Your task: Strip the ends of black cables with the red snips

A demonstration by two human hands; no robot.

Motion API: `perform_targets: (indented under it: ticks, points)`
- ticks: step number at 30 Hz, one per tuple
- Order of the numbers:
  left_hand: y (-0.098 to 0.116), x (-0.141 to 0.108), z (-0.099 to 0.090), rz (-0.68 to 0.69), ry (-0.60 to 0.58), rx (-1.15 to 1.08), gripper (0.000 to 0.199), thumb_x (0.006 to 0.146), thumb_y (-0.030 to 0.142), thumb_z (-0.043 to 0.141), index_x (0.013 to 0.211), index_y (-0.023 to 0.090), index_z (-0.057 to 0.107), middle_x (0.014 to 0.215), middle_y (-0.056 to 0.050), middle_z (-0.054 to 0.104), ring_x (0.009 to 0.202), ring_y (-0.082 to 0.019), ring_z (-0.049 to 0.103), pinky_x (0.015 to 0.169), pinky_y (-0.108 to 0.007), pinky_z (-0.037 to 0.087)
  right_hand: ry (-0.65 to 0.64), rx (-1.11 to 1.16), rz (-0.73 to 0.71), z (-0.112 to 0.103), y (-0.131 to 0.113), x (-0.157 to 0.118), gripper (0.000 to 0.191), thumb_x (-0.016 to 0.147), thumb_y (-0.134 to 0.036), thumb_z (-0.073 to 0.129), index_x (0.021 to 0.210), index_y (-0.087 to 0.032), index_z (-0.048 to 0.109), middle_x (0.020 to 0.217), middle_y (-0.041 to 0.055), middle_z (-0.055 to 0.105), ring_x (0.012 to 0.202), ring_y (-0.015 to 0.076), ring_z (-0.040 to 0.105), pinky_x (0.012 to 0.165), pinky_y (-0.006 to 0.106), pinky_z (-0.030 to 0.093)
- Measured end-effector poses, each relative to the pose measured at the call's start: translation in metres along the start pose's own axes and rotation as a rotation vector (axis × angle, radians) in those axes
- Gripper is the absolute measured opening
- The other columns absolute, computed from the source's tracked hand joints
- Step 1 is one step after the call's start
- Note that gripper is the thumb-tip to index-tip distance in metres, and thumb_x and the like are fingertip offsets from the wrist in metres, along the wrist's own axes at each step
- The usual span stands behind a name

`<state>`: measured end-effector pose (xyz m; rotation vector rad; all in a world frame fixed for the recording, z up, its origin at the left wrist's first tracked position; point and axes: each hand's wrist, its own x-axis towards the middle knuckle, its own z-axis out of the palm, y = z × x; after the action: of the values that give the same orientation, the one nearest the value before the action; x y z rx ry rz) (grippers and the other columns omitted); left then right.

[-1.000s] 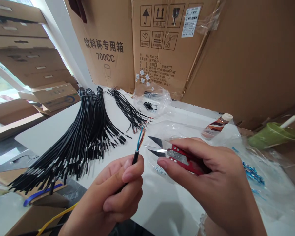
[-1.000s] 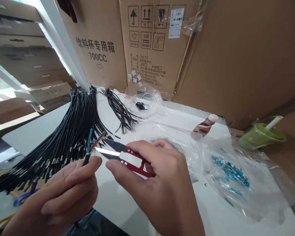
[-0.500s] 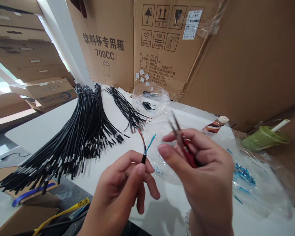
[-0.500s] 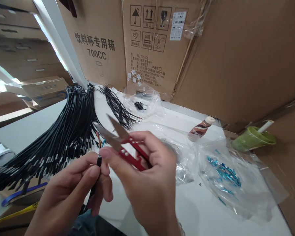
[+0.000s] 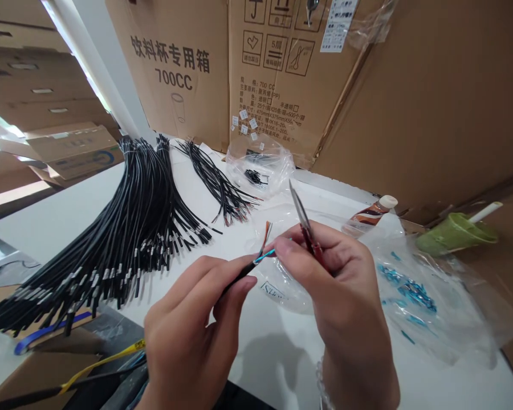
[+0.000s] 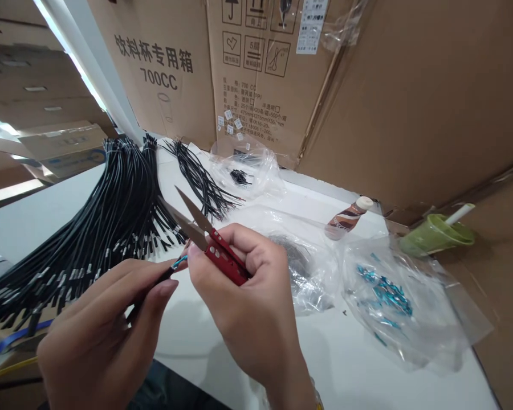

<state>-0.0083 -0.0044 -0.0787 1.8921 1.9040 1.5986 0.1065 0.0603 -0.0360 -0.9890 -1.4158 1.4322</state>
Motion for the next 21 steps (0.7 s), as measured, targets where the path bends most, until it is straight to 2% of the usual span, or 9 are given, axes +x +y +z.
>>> perform_targets:
  ticks: [3,6,8,12,16,21]
  points:
    - [0.000,0.000,0.000,-0.020,0.026,0.089,0.027,0.089,0.016,0.057,0.112,0.031,0.060,0.083,0.004,0.067,0.067,-0.009,0.059,0.063,-0.019,0.044,0.050,-0.021,-0.018,0.001,0.001,0.000,0.013,0.075,-0.029,0.067,0.070,-0.021,0.058,0.058,-0.0038,0.055,0.048,0.0081,0.047,0.040,0.019,0.037]
    - [-0.001,-0.002,-0.002,-0.087,0.088,0.163,0.017,0.090,0.025,0.058,0.105,0.032,0.062,0.082,0.008,0.069,0.060,-0.007,0.059,0.058,-0.017,0.042,0.108,-0.068,-0.071,0.001,0.003,0.000,0.014,0.071,-0.028,0.071,0.071,-0.023,0.058,0.047,-0.0073,0.047,0.039,0.0068,0.042,0.033,0.018,0.029]
    - [-0.002,-0.002,-0.004,-0.066,0.082,0.195,0.011,0.091,0.026,0.056,0.100,0.031,0.062,0.081,0.009,0.071,0.061,-0.006,0.061,0.061,-0.015,0.044,0.132,-0.107,-0.121,-0.001,0.005,0.000,0.014,0.070,-0.026,0.072,0.073,-0.024,0.059,0.046,-0.0080,0.045,0.037,0.0062,0.041,0.031,0.017,0.025]
    - [-0.004,0.000,-0.005,0.017,0.020,0.200,0.013,0.093,0.023,0.051,0.098,0.026,0.063,0.082,0.006,0.073,0.071,-0.007,0.067,0.070,-0.014,0.048,0.190,-0.166,-0.200,-0.005,0.007,-0.001,0.012,0.074,-0.028,0.073,0.075,-0.025,0.061,0.053,-0.0067,0.055,0.044,0.0071,0.050,0.034,0.016,0.031]
    - [-0.006,0.002,-0.005,0.025,0.038,0.225,0.011,0.091,0.022,0.055,0.094,0.024,0.065,0.070,0.007,0.069,0.062,-0.006,0.064,0.064,-0.014,0.047,0.222,-0.192,-0.186,-0.011,0.003,0.001,0.012,0.074,-0.031,0.073,0.073,-0.025,0.063,0.056,-0.0055,0.058,0.047,0.0083,0.054,0.038,0.017,0.036]
    - [-0.004,0.004,-0.007,0.020,0.038,0.151,0.012,0.091,0.021,0.053,0.092,0.026,0.064,0.062,0.008,0.062,0.053,-0.005,0.056,0.057,-0.014,0.044,0.162,-0.234,-0.120,-0.021,-0.003,0.003,0.023,0.065,-0.042,0.079,0.077,-0.026,0.067,0.051,-0.0045,0.056,0.041,0.0104,0.051,0.034,0.021,0.034]
